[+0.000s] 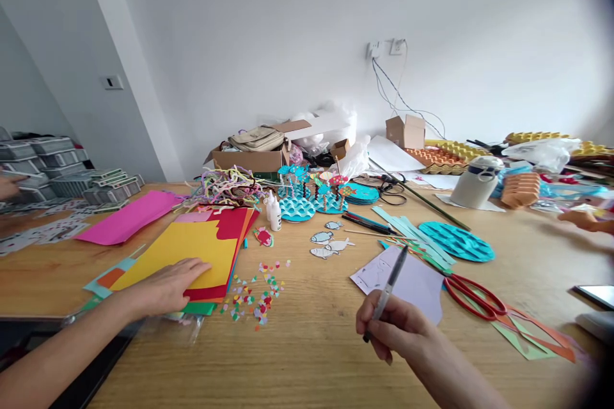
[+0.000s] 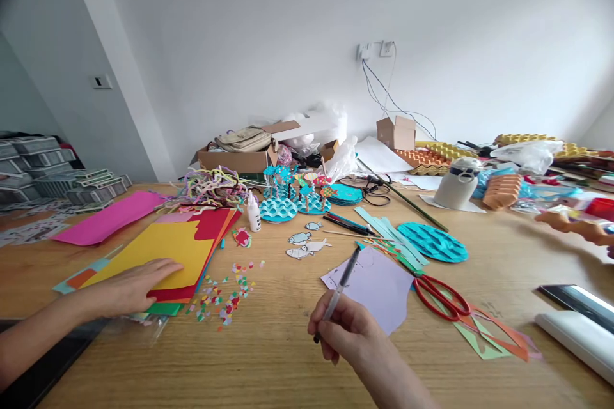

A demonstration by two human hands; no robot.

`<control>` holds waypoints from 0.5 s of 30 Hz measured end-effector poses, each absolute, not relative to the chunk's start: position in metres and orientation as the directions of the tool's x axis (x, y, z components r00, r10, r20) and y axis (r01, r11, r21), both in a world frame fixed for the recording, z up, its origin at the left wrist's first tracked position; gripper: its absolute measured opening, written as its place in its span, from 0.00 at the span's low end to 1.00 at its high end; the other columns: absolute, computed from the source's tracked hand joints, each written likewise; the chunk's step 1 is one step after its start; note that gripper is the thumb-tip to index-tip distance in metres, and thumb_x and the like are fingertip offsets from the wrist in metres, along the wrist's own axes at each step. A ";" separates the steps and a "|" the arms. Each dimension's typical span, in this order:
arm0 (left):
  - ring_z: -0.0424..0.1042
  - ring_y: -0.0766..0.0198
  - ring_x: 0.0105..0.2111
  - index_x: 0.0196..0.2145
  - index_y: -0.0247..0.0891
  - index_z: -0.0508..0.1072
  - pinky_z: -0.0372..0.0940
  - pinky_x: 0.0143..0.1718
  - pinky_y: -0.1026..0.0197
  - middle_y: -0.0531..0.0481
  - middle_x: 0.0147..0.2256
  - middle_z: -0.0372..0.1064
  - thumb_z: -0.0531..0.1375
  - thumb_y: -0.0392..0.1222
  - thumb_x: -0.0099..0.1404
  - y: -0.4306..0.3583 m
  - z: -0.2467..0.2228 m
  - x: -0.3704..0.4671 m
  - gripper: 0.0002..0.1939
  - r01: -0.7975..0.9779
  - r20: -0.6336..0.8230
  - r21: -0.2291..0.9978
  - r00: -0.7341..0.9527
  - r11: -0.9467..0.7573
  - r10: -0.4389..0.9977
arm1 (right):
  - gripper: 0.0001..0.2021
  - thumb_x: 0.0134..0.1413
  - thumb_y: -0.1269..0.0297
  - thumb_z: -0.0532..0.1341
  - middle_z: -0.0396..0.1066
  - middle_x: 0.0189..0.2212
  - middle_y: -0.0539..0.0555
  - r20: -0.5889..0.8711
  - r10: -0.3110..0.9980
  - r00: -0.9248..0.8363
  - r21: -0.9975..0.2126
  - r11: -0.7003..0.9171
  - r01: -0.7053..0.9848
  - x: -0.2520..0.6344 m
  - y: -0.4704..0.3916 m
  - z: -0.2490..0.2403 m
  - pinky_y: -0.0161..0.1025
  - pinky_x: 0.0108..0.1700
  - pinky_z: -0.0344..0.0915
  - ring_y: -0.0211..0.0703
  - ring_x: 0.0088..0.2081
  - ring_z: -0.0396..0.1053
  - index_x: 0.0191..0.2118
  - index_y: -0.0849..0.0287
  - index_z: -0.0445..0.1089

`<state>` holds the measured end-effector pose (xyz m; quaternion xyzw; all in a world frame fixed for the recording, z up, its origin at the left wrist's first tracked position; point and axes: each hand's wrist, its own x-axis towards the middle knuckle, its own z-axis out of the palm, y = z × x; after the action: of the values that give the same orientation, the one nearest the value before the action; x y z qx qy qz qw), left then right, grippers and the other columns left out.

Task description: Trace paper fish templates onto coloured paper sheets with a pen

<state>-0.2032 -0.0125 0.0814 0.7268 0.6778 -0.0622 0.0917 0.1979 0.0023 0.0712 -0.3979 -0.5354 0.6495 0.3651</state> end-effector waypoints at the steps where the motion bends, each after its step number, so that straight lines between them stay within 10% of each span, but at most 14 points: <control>1: 0.57 0.51 0.58 0.57 0.30 0.63 0.52 0.59 0.51 0.37 0.58 0.57 0.52 0.31 0.45 -0.012 0.079 -0.203 0.37 0.997 -0.215 0.042 0.072 -0.064 0.974 | 0.05 0.41 0.67 0.62 0.70 0.23 0.48 -0.131 0.900 -0.416 -0.985 -0.165 -0.046 0.197 0.002 0.071 0.31 0.23 0.55 0.31 0.19 0.61 0.26 0.60 0.65; 15: 0.63 0.57 0.54 0.53 0.39 0.68 0.56 0.55 0.56 0.45 0.54 0.65 0.48 0.23 0.48 -0.001 0.053 -0.218 0.35 0.998 -0.098 0.031 0.066 -0.063 0.993 | 0.07 0.39 0.64 0.63 0.69 0.22 0.48 -0.152 0.903 -0.401 -0.983 -0.180 -0.034 0.203 -0.003 0.066 0.32 0.23 0.54 0.32 0.19 0.59 0.26 0.60 0.66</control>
<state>-0.2183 -0.0006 0.0532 0.7286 0.6830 -0.0253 0.0450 0.2027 -0.0031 0.0661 -0.4111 -0.5287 0.6490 0.3610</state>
